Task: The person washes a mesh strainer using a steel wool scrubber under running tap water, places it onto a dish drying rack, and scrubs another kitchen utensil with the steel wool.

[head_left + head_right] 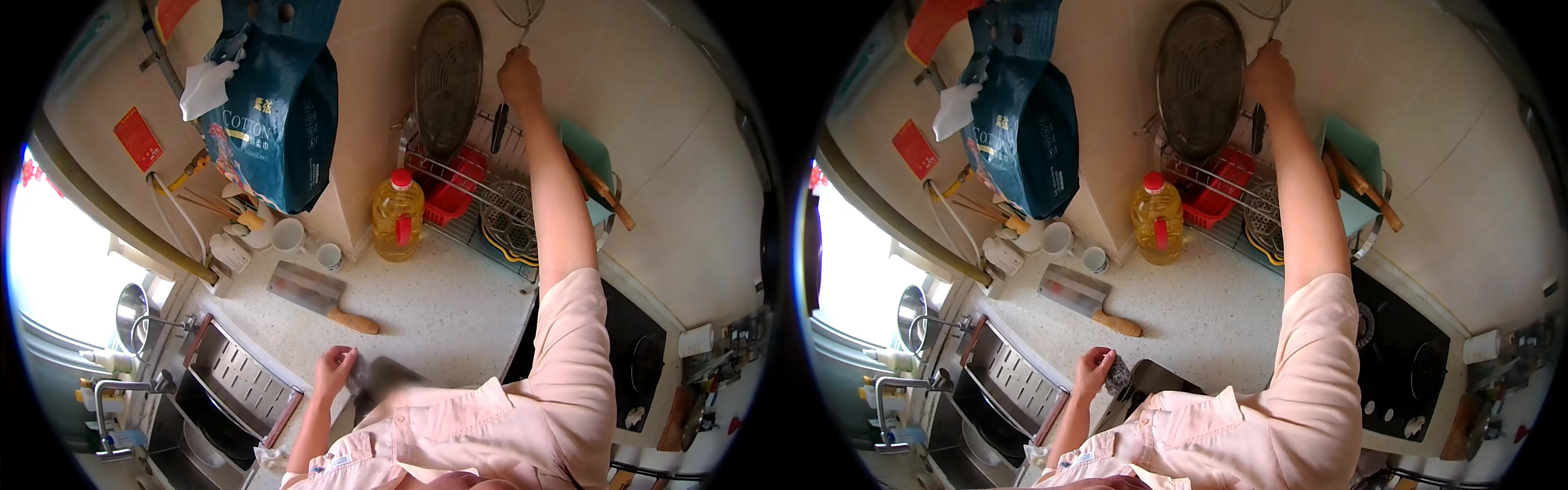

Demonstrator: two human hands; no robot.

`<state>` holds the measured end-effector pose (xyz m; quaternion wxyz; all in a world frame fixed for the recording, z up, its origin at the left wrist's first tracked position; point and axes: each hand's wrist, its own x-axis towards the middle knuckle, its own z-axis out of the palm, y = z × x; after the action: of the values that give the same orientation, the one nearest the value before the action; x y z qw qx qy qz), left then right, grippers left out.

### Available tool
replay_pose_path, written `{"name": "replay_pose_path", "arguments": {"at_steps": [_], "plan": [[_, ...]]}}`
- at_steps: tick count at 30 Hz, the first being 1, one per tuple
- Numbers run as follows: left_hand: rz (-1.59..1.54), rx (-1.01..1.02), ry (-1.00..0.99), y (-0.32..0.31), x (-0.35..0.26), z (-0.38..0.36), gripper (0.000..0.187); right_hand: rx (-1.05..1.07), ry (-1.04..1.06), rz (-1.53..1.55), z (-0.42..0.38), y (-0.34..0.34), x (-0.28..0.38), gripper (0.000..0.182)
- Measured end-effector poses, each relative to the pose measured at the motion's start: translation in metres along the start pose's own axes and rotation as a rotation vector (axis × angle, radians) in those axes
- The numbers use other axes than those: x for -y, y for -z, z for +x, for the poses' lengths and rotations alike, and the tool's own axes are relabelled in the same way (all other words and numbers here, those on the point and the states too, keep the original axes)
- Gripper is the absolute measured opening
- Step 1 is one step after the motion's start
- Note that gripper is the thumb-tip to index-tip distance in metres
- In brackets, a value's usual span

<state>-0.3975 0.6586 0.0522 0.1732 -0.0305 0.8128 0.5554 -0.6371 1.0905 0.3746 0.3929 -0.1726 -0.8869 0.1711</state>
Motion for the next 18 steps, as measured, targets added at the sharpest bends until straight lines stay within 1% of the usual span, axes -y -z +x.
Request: {"name": "replay_pose_path", "arguments": {"at_steps": [2, 5, 10, 14, 17, 18], "plan": [[0.002, -0.003, -0.016, 0.000, 0.011, 0.001, 0.030, 0.040, -0.067, 0.007, 0.003, -0.002, -0.004, 0.025], [0.003, -0.013, -0.015, 0.003, 0.021, 0.002, 0.030, 0.019, -0.043, 0.013, 0.005, -0.018, -0.028, 0.025], [-0.039, -0.017, 0.019, 0.006, 0.023, 0.002, 0.030, 0.006, -0.094, 0.022, -0.001, -0.012, -0.031, 0.025], [-0.006, -0.002, 0.020, 0.005, 0.024, 0.004, 0.030, 0.000, -0.135, -0.002, -0.003, -0.011, -0.038, 0.025], [0.013, 0.011, 0.024, 0.003, 0.025, 0.007, 0.031, 0.004, -0.072, 0.062, -0.010, -0.016, -0.048, 0.025], [0.006, 0.013, 0.028, 0.002, 0.026, 0.008, 0.031, 0.016, -0.088, 0.064, -0.012, -0.018, -0.049, 0.024]]}}
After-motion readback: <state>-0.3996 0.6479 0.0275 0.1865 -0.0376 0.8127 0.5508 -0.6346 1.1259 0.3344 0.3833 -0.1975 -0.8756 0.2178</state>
